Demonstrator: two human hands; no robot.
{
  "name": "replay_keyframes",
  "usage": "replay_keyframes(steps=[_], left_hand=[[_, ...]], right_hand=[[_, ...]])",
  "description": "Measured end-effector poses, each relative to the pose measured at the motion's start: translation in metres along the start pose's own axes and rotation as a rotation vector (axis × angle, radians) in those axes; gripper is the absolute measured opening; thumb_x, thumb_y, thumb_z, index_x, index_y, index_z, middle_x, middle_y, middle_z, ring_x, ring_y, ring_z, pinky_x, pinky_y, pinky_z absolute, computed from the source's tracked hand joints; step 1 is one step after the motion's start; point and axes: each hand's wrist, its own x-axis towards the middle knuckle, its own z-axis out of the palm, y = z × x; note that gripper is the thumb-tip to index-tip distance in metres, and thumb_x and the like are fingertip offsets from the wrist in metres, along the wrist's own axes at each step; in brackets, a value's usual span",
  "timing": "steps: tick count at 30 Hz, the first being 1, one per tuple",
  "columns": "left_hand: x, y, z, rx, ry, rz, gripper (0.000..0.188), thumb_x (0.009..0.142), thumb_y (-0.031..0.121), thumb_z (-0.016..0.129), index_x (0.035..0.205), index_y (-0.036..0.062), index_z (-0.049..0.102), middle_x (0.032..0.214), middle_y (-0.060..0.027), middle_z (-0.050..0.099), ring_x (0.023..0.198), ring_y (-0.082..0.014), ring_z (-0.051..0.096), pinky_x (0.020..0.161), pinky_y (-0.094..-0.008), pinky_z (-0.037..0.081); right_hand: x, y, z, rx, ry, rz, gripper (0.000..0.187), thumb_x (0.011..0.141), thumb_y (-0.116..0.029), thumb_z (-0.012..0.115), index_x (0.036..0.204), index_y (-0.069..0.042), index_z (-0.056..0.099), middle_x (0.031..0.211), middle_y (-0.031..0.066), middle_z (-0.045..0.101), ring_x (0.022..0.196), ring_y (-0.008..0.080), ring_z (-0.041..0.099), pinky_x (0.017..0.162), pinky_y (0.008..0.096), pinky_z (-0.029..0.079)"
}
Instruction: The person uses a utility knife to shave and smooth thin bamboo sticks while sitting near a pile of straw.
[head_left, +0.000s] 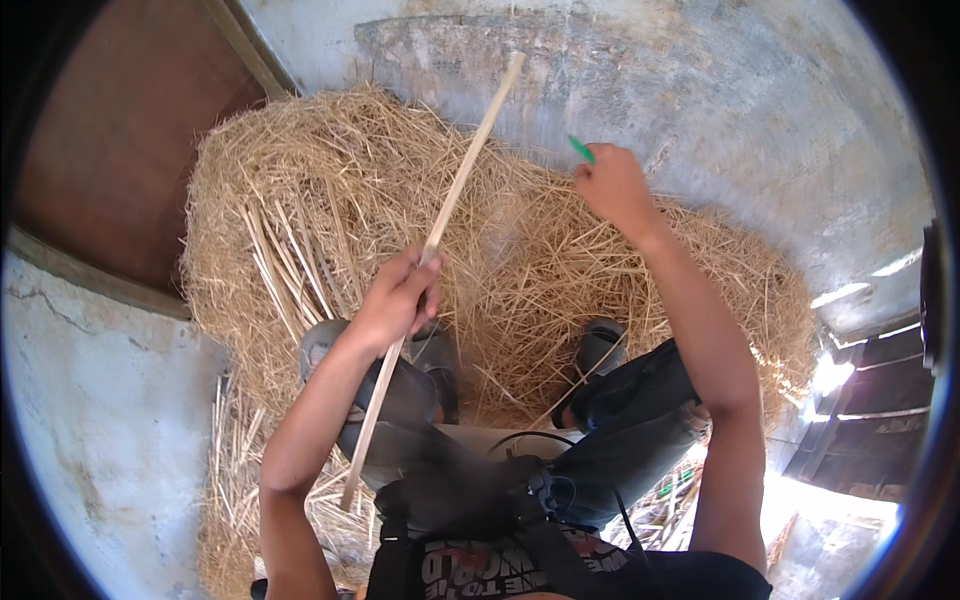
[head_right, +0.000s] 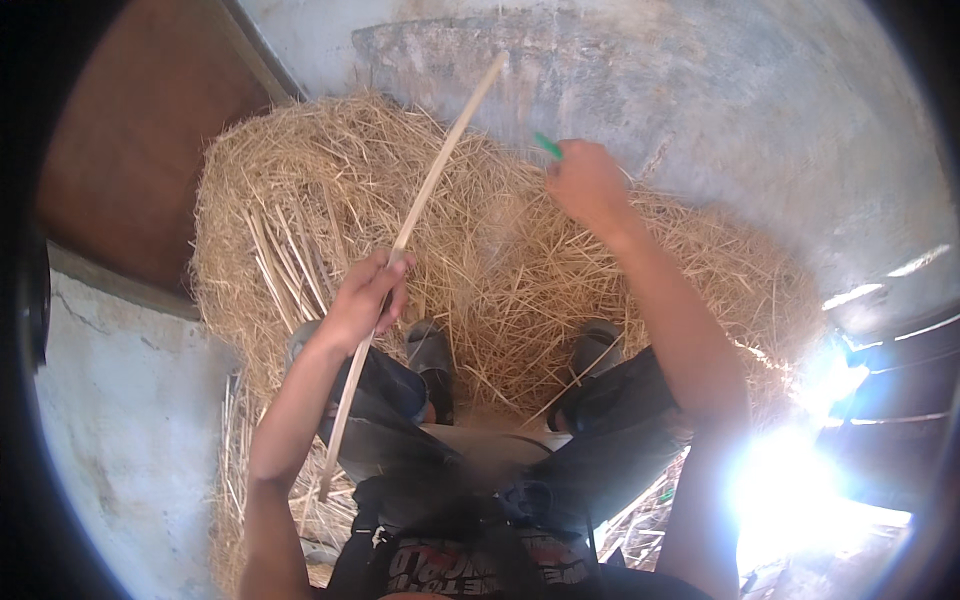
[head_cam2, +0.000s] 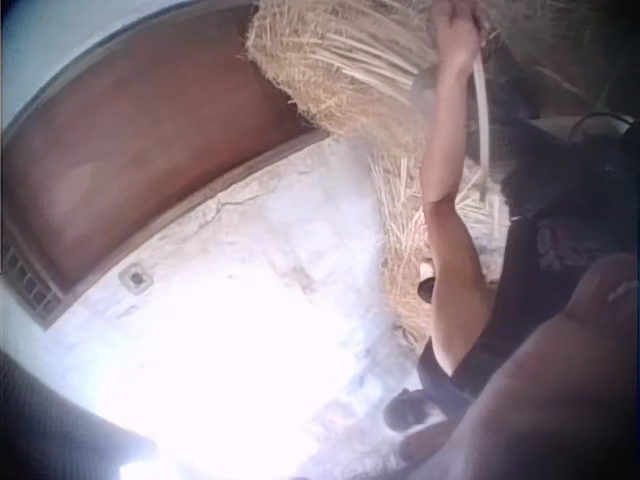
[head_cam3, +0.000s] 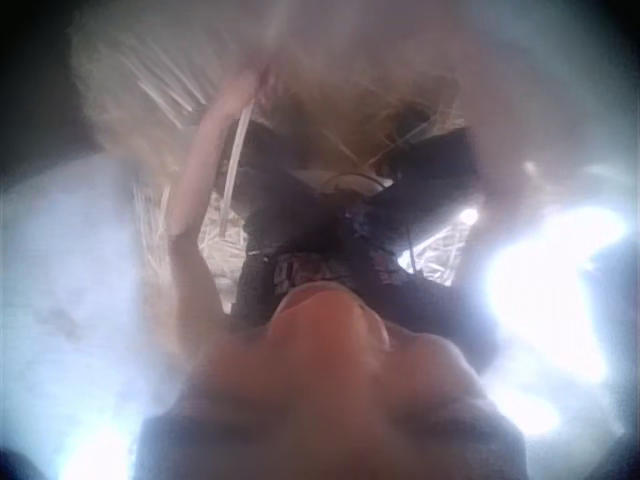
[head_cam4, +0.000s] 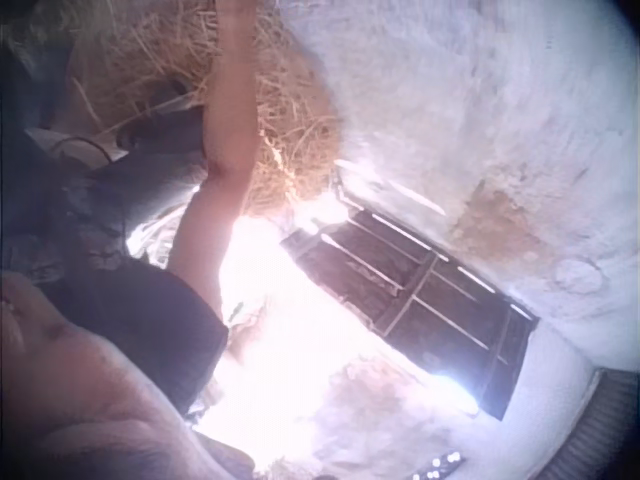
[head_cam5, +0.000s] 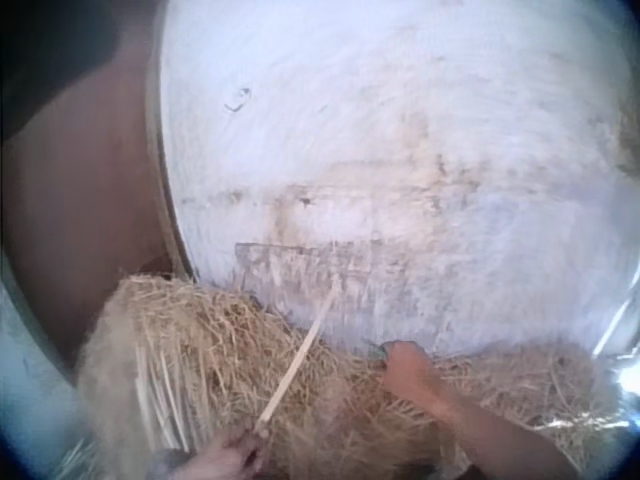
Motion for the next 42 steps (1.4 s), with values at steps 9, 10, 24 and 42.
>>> replay_keyframes(steps=[9,10,24,42], left_hand=[[0.055,-0.012,0.029,-0.202,-0.042,0.048,0.021,0.107,0.017,0.049,0.124,0.0043,0.055,0.062,0.0068,0.041,0.049,-0.0049,0.037,0.045,-0.0242,0.029],[0.057,-0.013,0.030,-0.229,-0.042,0.041,0.020,0.107,0.017,0.049,0.122,0.0045,0.055,0.062,0.0070,0.041,0.049,-0.0048,0.037,0.045,-0.0241,0.029],[0.057,-0.010,0.008,-0.248,0.012,0.026,0.018,0.107,0.018,0.050,0.118,0.0055,0.056,0.062,0.0083,0.041,0.049,-0.0041,0.038,0.044,-0.0246,0.029],[0.033,-0.040,0.000,0.269,0.134,0.224,0.018,0.106,0.015,0.048,0.116,0.0026,0.057,0.066,0.0067,0.044,0.055,-0.0043,0.041,0.050,-0.0253,0.033]], right_hand=[[-0.025,-0.078,0.054,-0.146,-0.202,-0.270,0.013,0.082,-0.006,0.064,0.086,0.002,0.072,0.079,0.0225,0.071,0.072,0.0378,0.072,0.065,0.0470,0.058],[-0.024,-0.080,0.058,-0.148,-0.207,-0.286,0.013,0.082,-0.006,0.063,0.085,0.003,0.072,0.079,0.0228,0.071,0.072,0.0383,0.072,0.065,0.0473,0.058],[-0.011,-0.096,0.066,-0.191,-0.250,-0.244,0.017,0.086,-0.004,0.058,0.091,-0.002,0.074,0.083,0.0224,0.071,0.079,0.0392,0.072,0.068,0.0492,0.058],[-0.007,-0.093,0.081,-0.315,-0.177,-0.280,0.015,0.089,-0.007,0.058,0.090,-0.005,0.072,0.083,0.0189,0.072,0.079,0.0360,0.073,0.066,0.0476,0.059]])
